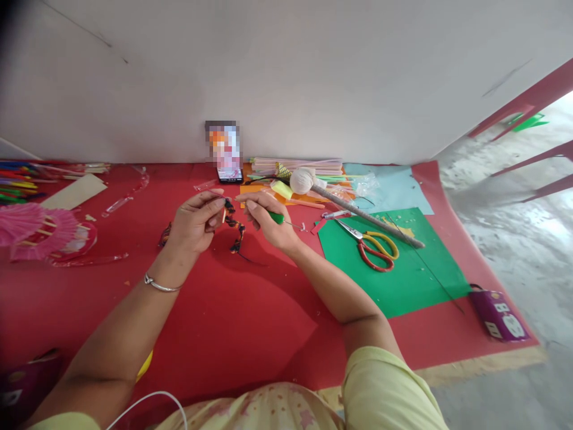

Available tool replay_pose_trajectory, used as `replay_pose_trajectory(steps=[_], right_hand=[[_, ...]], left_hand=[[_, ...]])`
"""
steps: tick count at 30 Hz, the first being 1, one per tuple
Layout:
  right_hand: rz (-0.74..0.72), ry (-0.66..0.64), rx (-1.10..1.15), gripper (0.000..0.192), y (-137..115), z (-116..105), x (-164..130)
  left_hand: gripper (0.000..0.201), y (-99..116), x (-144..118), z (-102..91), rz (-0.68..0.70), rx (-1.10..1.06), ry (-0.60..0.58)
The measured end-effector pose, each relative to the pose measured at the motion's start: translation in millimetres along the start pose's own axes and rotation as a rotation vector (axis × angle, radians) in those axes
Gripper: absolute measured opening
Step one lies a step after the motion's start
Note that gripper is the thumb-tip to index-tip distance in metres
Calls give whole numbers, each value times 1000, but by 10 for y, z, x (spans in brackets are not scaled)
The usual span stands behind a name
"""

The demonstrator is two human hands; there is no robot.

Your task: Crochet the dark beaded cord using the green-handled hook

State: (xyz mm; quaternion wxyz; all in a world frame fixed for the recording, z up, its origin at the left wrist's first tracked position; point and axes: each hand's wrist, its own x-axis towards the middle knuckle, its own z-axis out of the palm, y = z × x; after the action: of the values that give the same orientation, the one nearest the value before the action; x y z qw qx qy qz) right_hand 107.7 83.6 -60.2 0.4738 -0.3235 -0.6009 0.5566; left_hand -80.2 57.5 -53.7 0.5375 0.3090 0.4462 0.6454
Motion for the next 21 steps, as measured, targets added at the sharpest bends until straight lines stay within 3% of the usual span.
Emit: replay_pose_trajectory(steps=[8, 21], right_hand=[[-75, -44, 27, 44, 29, 28, 5], [-153, -72, 12, 35, -2, 22, -18]], left_hand=[[35, 30, 18, -15, -141, -69, -7], [35, 36, 23, 1, -169, -84, 7]])
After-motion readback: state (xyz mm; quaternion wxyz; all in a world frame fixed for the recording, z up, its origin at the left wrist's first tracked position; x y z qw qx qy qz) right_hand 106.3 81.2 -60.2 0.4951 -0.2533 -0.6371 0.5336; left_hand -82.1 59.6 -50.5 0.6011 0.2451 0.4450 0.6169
